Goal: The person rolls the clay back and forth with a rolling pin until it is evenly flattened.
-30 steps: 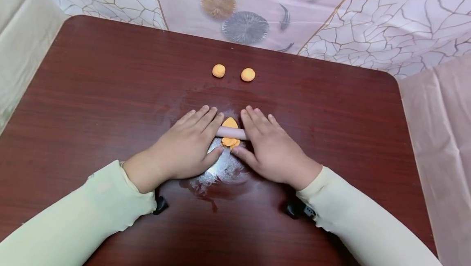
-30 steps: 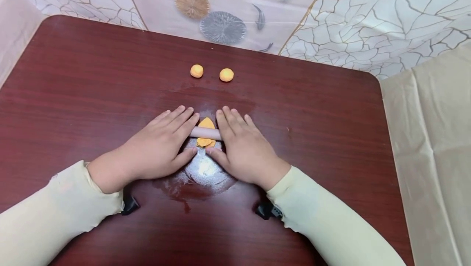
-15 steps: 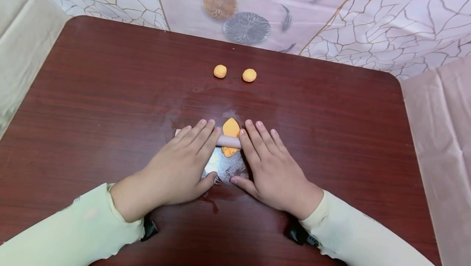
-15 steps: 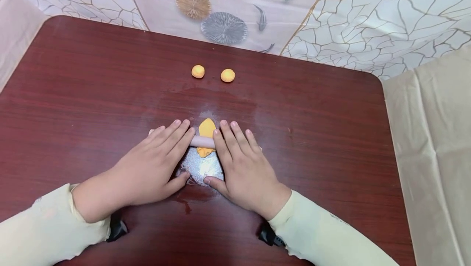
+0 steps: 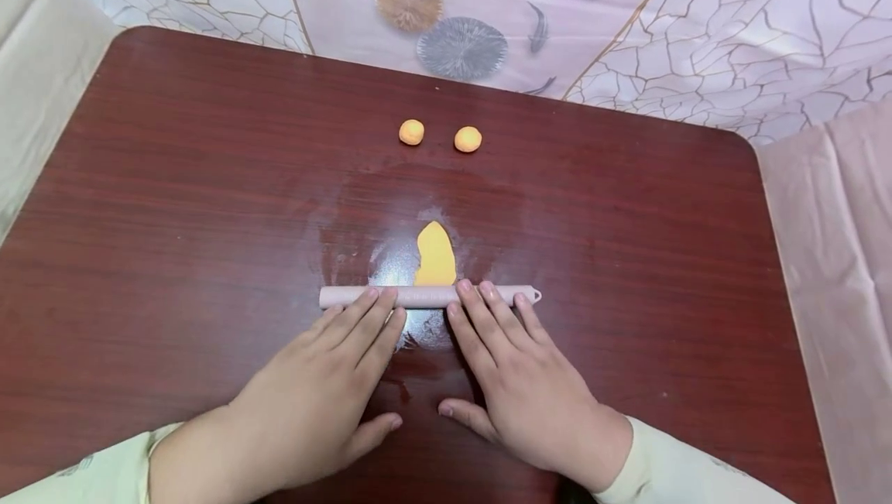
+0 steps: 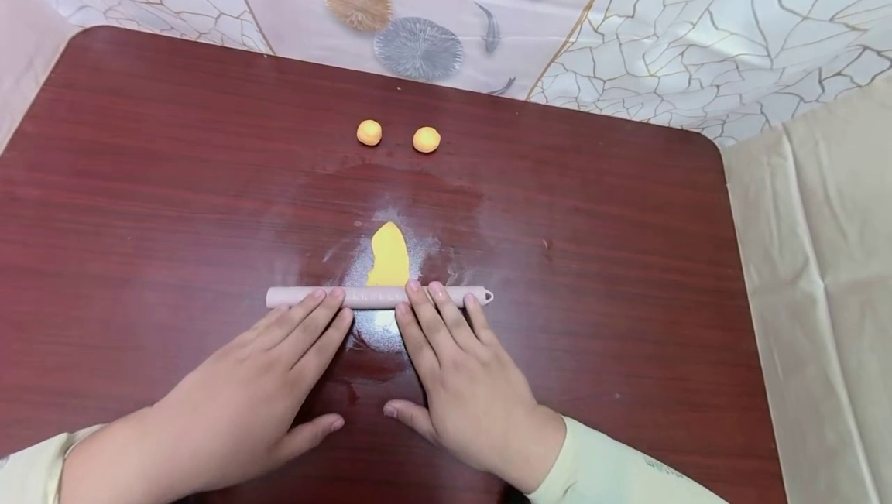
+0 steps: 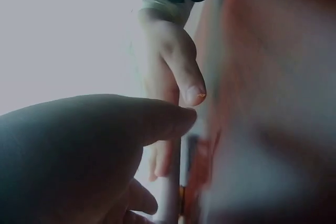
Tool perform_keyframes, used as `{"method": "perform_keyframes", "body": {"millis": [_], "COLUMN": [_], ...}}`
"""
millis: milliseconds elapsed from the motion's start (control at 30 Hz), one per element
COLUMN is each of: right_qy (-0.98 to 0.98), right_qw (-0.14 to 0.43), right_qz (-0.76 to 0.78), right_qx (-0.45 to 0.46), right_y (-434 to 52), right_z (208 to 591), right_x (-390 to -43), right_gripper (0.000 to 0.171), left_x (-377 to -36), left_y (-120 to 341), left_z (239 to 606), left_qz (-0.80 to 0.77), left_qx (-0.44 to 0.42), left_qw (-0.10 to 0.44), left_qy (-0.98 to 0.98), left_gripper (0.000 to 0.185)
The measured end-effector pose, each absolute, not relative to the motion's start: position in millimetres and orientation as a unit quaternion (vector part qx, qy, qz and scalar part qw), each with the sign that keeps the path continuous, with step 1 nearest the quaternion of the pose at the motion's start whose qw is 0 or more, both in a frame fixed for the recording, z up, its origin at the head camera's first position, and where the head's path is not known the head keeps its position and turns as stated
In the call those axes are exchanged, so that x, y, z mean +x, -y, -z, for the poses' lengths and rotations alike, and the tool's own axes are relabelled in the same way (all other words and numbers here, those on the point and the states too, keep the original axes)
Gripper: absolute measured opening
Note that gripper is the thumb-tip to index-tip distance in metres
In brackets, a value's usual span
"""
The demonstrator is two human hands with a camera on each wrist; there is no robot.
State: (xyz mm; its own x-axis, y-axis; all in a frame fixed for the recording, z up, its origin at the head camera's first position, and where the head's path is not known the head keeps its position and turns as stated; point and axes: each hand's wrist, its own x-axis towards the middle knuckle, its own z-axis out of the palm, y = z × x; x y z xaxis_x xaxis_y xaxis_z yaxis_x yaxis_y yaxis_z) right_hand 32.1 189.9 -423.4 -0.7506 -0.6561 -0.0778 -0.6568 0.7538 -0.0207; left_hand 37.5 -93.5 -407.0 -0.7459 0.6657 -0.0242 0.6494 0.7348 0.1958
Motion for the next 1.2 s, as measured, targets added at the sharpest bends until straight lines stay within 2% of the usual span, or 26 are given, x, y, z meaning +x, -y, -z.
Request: {"method": "perform_keyframes", "body": {"millis": [200, 367, 600, 833, 1200], "right_qy": [-0.935, -0.936, -0.944, -0.946, -0.946], "right_qw": [0.040, 0.030, 0.041, 0.055, 0.042], "right_qz": [0.009, 0.027, 0.016, 0.020, 0.035], "right_qx": [-0.352, -0.350, -0.326, -0.319, -0.320], "right_y": [-193, -190, -184, -181, -182], "right_z": [421, 422, 426, 431, 433], "right_x": [53, 55, 42, 29, 1], "right_gripper": [0.104, 0.106, 0.107, 0.108, 0.111], "left_x": [49, 50, 39, 32, 10], "left_y": [93, 92, 92, 90, 87], "left_z": [400, 404, 416, 424, 430], "left_qz": [-0.079, -0.080, -0.104, -0.101, -0.097], "left_qx": [0.359, 0.356, 0.335, 0.317, 0.293], "left_qw": [0.059, 0.059, 0.051, 0.074, 0.070], "left_qy": [-0.928, -0.929, -0.935, -0.940, -0.948], "left_gripper": [0.097, 0.098, 0.105, 0.109, 0.112]}}
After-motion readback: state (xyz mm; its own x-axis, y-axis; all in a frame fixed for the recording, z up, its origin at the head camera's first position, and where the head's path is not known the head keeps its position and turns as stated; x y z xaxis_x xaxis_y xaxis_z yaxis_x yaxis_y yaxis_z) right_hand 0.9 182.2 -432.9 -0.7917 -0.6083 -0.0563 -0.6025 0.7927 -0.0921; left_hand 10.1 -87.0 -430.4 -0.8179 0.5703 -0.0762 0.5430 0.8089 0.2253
